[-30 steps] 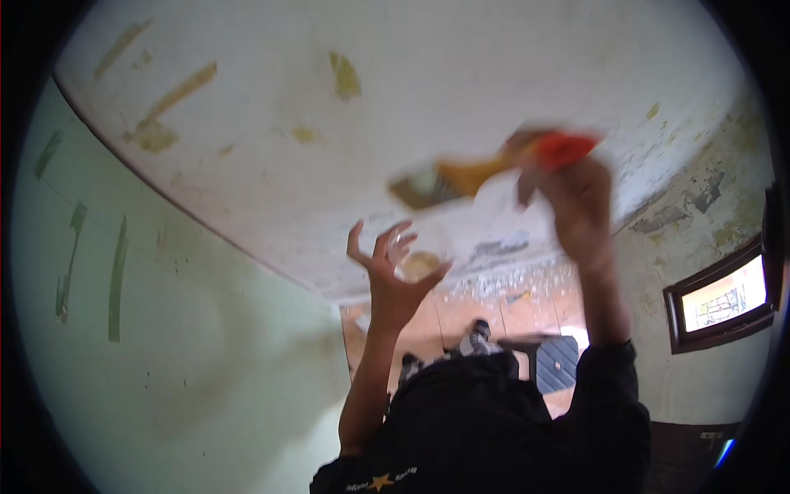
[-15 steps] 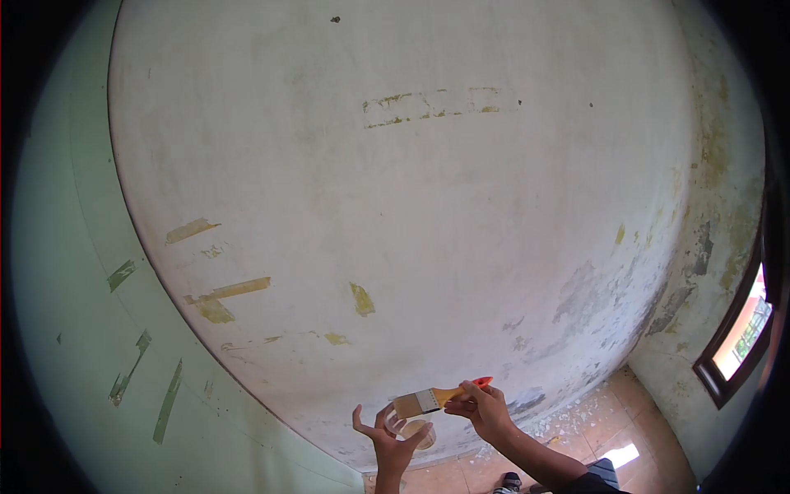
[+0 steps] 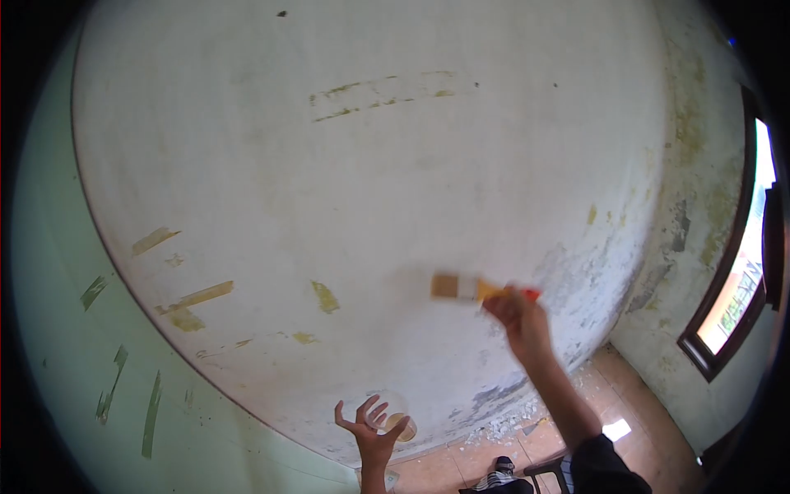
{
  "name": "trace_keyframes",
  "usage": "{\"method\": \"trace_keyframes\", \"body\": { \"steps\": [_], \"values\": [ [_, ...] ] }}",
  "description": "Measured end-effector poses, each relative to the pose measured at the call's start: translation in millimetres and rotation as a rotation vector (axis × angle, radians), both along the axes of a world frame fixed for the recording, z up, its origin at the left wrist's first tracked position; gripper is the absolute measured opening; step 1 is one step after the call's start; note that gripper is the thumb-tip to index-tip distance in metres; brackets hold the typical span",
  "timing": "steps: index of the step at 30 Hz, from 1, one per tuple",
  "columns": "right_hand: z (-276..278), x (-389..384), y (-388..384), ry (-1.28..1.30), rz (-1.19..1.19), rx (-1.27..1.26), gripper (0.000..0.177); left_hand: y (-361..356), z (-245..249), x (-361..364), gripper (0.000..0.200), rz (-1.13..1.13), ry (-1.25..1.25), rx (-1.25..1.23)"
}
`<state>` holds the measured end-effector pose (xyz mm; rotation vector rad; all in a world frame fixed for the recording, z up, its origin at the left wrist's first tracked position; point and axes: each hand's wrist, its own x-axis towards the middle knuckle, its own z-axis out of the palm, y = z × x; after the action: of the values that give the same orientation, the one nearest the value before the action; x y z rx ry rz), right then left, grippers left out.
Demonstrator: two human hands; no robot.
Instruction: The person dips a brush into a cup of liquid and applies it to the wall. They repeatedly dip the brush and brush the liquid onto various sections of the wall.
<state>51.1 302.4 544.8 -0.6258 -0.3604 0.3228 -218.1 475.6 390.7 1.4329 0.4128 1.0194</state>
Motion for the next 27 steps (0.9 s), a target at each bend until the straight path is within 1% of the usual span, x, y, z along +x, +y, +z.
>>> {"method": "trace_keyframes", "body": {
  "steps": [1,2,4,6,7,9,10,11,12,14,16,17,18,19,20,21,22,23,24,25,26,27],
  "values": [
    [26,20,-12,-0.111,-0.1,0.048,0.018,2,-5,1,0.128,0.008,0.015,-0.005],
    [62,33,-26,-0.148,-0.226,0.045,0.017,3,-6,4,0.128,-0.016,0.02,-0.005],
    [131,60,-53,-0.293,-0.393,0.079,0.021,2,-6,2,0.129,0.045,0.07,-0.041],
    [198,89,-76,-0.438,-0.481,0.113,0.027,2,-12,1,0.129,0.035,0.074,-0.063],
    [233,106,-88,-0.524,-0.479,0.132,0.028,4,-15,0,0.129,0.052,0.076,-0.059],
    [301,127,-98,-0.677,-0.595,0.147,0.031,2,-14,1,0.129,0.082,0.078,-0.068],
    [331,140,-99,-0.773,-0.675,0.134,0.028,2,-15,3,0.129,0.069,0.077,-0.072],
    [355,145,-94,-0.914,-0.781,0.095,0.021,3,-18,3,0.129,0.086,0.082,-0.061],
    [379,147,-86,-0.951,-0.832,0.074,0.016,3,-22,2,0.129,0.103,0.087,-0.051],
    [408,146,-67,-0.993,-0.884,0.045,0.015,-3,-19,3,0.13,0.105,0.104,-0.062],
    [422,146,-51,-1.199,-0.921,-0.02,0.012,-18,-6,6,0.128,0.149,0.101,-0.13],
    [422,156,-44,-1.359,-1.024,-0.048,0.011,-12,-23,7,0.128,0.143,0.097,-0.134],
    [420,167,-39,-1.518,-1.125,-0.075,0.01,1,-55,3,0.127,0.123,0.173,0.158],
    [402,142,-35,-1.464,-1.243,-0.223,0.007,6,-75,1,0.126,0.106,0.246,0.451],
    [395,132,-38,-1.128,-1.323,-0.709,0.017,1,-76,2,0.126,0.11,0.242,0.455],
    [381,155,-38,-1.403,-1.368,-0.521,0.012,-7,-73,1,0.127,0.098,0.167,0.267],
    [366,154,-42,-1.536,-1.335,-0.535,0.017,-14,-72,0,0.127,0.088,0.091,0.078],
    [344,148,-46,-1.67,-1.295,-0.547,0.025,-13,-76,-4,0.127,0.09,0.233,0.323],
    [323,154,-49,-1.831,-1.304,-0.504,0.035,-24,-62,-2,0.127,0.106,0.233,0.323],
    [298,149,-52,-1.864,-1.234,-0.558,0.037,-42,-37,1,0.126,0.12,0.143,0.068],
    [275,154,-56,-1.947,-1.267,-0.594,0.035,-56,-22,3,0.125,0.132,0.05,-0.186],
    [254,156,-62,-2.028,-1.273,-0.605,0.032,-65,-20,5,0.125,0.149,0.049,-0.188]
  ]
}}
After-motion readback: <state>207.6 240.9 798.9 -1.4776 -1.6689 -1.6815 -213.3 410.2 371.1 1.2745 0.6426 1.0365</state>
